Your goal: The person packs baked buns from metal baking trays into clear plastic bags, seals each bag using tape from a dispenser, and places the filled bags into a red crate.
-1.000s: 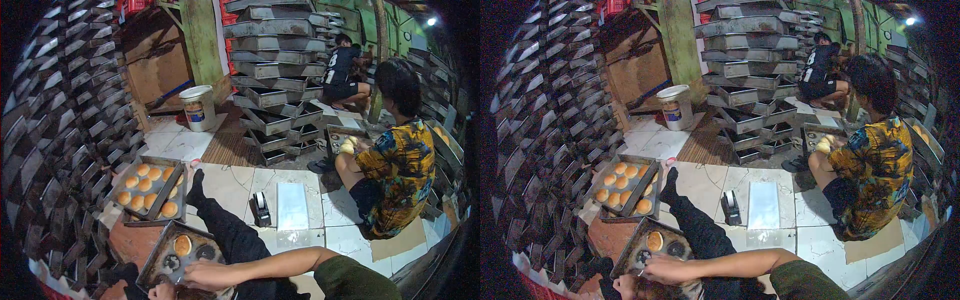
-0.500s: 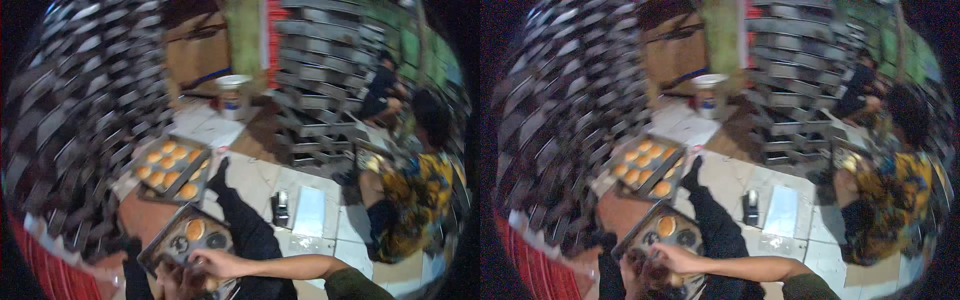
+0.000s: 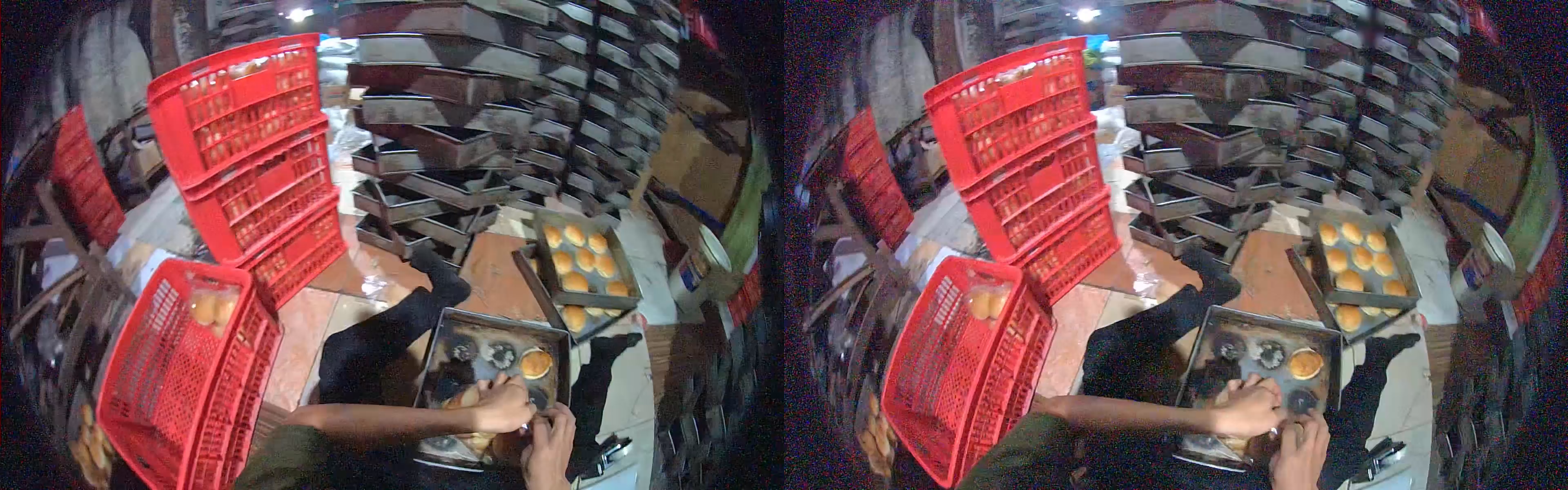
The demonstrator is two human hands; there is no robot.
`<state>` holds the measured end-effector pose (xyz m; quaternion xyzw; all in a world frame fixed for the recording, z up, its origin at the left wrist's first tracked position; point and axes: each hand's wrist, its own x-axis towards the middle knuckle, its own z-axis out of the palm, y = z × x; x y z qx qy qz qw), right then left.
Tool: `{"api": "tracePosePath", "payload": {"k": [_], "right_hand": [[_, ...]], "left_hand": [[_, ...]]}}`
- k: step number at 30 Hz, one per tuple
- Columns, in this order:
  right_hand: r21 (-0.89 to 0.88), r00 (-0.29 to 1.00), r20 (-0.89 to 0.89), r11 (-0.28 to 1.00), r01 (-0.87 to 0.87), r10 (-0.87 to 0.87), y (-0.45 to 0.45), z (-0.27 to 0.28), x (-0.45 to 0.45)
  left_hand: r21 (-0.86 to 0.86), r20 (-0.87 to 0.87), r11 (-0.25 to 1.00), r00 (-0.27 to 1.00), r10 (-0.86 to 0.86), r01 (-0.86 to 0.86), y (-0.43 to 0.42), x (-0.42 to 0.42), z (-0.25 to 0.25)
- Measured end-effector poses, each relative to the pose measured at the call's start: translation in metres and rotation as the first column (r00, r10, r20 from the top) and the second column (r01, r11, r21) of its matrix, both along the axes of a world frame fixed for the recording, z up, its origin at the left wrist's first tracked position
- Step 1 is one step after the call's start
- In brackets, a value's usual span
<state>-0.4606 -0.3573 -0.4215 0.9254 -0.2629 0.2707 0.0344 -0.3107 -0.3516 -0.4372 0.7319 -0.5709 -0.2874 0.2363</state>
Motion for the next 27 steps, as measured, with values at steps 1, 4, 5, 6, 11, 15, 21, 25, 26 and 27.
{"api": "tracePosePath", "payload": {"k": [1, 4, 5, 6, 11, 15, 21, 25, 26, 27], "right_hand": [[0.000, 1.000, 0.001, 1.000, -0.015, 0.015, 0.000, -0.006, 0.000], [-0.040, 0.999, -0.037, 0.999, -0.037, 0.035, -0.002, -0.022, -0.001], [0.012, 0.999, -0.038, 1.000, -0.017, 0.018, 0.001, -0.017, 0.000], [0.061, 0.999, -0.035, 0.998, 0.001, 0.002, 0.002, -0.011, 0.001], [0.187, 0.999, 0.015, 0.981, -0.043, 0.041, 0.008, 0.022, -0.006], [0.472, 0.998, 0.025, 0.879, -0.062, 0.057, 0.004, 0.024, -0.013], [0.798, 0.992, 0.062, 0.602, 0.016, -0.109, -0.002, 0.025, -0.019], [0.899, 0.970, 0.144, 0.436, -0.045, -0.196, -0.009, 0.011, -0.022], [0.922, 0.968, 0.161, 0.380, -0.077, -0.194, -0.011, 0.011, -0.023], [0.922, 0.971, 0.162, 0.377, -0.087, -0.173, -0.012, 0.012, -0.024]], "left_hand": [[-0.032, 0.068, 0.997, 0.995, -0.074, 0.076, 0.003, 0.002, 0.003], [-0.179, 0.227, 0.969, 0.966, -0.127, 0.169, 0.014, 0.008, 0.004], [-0.290, 0.307, 0.936, 0.946, -0.108, 0.201, 0.018, 0.009, 0.003], [-0.421, 0.324, 0.866, 0.937, -0.134, 0.269, 0.020, 0.015, 0.005], [-0.472, 0.333, 0.629, 0.785, -0.522, 0.618, 0.019, 0.024, -0.015], [-0.419, 0.368, 0.590, 0.723, -0.585, 0.690, 0.011, 0.034, -0.028], [-0.357, 0.035, 0.769, 0.831, -0.556, 0.530, 0.018, 0.034, -0.011], [-0.283, -0.021, 0.862, 0.896, -0.444, 0.421, 0.016, 0.025, -0.009], [-0.243, 0.053, 0.861, 0.892, -0.449, 0.448, 0.015, 0.023, -0.005], [-0.241, 0.054, 0.871, 0.902, -0.429, 0.429, 0.015, 0.022, -0.003]]}}
